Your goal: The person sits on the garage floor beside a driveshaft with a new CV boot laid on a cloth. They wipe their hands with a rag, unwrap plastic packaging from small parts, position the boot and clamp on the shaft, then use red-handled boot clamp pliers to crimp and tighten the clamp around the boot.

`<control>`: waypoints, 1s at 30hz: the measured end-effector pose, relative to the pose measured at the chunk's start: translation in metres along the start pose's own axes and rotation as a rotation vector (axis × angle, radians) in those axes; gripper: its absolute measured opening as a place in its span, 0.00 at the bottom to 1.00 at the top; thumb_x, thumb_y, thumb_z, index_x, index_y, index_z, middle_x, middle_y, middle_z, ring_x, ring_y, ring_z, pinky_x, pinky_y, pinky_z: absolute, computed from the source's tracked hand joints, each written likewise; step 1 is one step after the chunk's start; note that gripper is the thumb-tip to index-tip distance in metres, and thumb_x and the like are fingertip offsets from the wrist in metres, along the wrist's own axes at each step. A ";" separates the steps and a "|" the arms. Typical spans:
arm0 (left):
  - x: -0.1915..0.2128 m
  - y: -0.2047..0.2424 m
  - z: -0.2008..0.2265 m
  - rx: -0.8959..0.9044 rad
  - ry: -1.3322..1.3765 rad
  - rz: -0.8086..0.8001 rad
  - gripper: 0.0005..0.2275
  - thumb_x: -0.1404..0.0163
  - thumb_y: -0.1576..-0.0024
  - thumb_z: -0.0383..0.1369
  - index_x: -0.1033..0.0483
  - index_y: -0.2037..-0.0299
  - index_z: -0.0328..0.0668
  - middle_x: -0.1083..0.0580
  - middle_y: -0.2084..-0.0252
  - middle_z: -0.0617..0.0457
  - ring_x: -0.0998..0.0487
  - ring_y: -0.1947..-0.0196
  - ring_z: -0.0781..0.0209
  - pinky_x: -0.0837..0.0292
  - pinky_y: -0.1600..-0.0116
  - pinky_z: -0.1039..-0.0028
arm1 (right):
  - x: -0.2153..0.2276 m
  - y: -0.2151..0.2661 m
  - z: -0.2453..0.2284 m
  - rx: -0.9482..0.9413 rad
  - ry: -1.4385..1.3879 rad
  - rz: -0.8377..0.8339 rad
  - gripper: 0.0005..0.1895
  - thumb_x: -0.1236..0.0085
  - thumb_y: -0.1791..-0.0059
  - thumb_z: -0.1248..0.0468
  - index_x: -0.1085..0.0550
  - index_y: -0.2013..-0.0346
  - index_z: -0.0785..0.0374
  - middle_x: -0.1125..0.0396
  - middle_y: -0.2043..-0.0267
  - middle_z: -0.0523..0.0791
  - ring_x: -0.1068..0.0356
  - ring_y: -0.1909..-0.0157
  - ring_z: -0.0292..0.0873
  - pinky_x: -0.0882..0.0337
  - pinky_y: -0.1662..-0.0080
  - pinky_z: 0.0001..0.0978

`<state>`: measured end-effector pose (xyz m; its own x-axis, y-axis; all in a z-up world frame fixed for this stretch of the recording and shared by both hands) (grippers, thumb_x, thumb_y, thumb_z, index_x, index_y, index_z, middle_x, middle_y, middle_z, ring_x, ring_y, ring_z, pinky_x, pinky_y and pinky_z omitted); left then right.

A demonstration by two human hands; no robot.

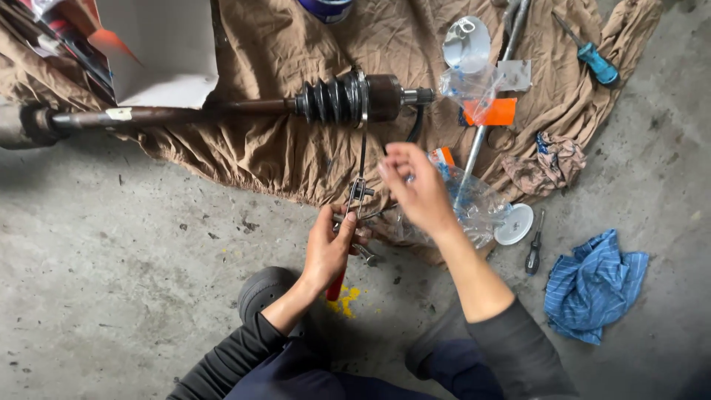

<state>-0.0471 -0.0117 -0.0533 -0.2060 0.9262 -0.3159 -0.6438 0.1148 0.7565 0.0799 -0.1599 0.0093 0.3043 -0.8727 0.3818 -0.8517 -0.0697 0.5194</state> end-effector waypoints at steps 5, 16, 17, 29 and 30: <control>0.001 0.004 0.005 -0.041 -0.117 0.051 0.12 0.50 0.37 0.36 0.32 0.50 0.37 0.23 0.67 0.52 0.20 0.74 0.67 0.29 0.74 0.76 | -0.010 -0.036 0.000 0.039 -0.029 -0.138 0.13 0.42 0.48 0.55 0.28 0.57 0.62 0.31 0.66 0.37 0.35 0.67 0.29 0.30 0.65 0.25; 0.006 0.002 0.016 -0.025 -0.184 0.092 0.13 0.47 0.38 0.37 0.30 0.51 0.37 0.23 0.75 0.51 0.28 0.81 0.68 0.35 0.76 0.76 | -0.021 -0.041 0.000 0.255 0.144 -0.090 0.12 0.43 0.45 0.60 0.27 0.62 0.67 0.30 0.68 0.40 0.33 0.64 0.30 0.31 0.61 0.25; 0.007 0.002 0.017 -0.058 -0.147 0.081 0.13 0.48 0.38 0.37 0.30 0.51 0.36 0.23 0.72 0.53 0.26 0.79 0.69 0.34 0.76 0.77 | -0.021 -0.040 0.000 0.241 0.128 -0.091 0.11 0.43 0.44 0.60 0.27 0.62 0.67 0.31 0.69 0.40 0.33 0.66 0.30 0.32 0.62 0.25; 0.006 0.005 0.014 -0.074 -0.026 0.069 0.11 0.48 0.38 0.35 0.31 0.51 0.37 0.22 0.66 0.53 0.25 0.76 0.71 0.33 0.75 0.80 | -0.033 -0.037 0.009 0.081 -0.099 -0.059 0.09 0.45 0.44 0.61 0.29 0.63 0.64 0.33 0.72 0.39 0.34 0.74 0.29 0.30 0.72 0.20; 0.005 0.005 0.013 -0.074 -0.009 0.070 0.11 0.48 0.38 0.34 0.31 0.51 0.38 0.22 0.66 0.53 0.24 0.76 0.71 0.33 0.75 0.80 | -0.034 -0.037 0.009 0.083 -0.115 -0.049 0.09 0.45 0.44 0.61 0.29 0.63 0.64 0.33 0.72 0.39 0.34 0.74 0.29 0.30 0.72 0.20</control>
<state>-0.0412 -0.0015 -0.0439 -0.2454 0.9344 -0.2582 -0.6810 0.0234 0.7319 0.0975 -0.1324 -0.0300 0.2990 -0.9168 0.2648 -0.8709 -0.1488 0.4684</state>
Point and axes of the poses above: each hand's wrist, its own y-axis away from the middle knuckle, its own x-axis out of the back of the hand, z = x × y, the point moved 3 cm from there along -y, towards the middle knuckle
